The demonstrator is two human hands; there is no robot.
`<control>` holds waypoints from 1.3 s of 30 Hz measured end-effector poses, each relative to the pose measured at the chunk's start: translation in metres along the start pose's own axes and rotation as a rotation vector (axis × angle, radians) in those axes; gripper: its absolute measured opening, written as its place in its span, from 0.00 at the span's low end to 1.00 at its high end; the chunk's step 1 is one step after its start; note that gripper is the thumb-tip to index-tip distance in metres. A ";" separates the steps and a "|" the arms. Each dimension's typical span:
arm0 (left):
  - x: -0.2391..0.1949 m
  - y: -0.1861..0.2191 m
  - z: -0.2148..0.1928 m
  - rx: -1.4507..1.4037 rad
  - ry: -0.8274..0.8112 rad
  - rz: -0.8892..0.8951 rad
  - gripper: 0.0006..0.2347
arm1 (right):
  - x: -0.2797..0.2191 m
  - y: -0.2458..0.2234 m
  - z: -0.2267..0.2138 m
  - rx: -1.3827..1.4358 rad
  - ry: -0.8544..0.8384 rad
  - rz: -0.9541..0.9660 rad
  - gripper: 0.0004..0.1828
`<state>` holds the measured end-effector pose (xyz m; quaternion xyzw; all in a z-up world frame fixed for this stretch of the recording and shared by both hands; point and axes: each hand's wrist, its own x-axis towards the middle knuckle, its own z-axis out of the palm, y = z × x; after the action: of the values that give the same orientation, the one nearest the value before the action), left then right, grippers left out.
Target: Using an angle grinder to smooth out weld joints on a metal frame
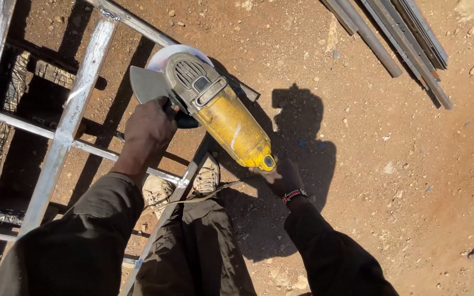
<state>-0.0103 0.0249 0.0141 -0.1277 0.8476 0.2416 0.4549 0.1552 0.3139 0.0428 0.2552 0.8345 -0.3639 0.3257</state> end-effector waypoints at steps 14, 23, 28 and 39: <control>-0.076 0.061 0.100 0.106 -0.256 0.004 0.18 | -0.105 0.092 -0.055 -0.049 -0.013 0.524 0.27; -0.063 0.026 0.108 0.152 -0.145 0.038 0.22 | -0.089 0.047 -0.054 0.021 -0.015 0.409 0.24; -0.080 0.031 0.100 0.178 -0.010 -0.024 0.21 | -0.077 0.056 -0.053 -0.009 -0.064 0.369 0.24; -0.096 0.052 0.113 0.168 0.180 0.032 0.19 | -0.061 0.078 -0.066 -0.180 -0.040 0.398 0.23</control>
<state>0.1004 0.1276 0.0566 -0.0968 0.9043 0.1643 0.3821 0.2235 0.4004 0.0870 0.3776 0.7901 -0.2212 0.4292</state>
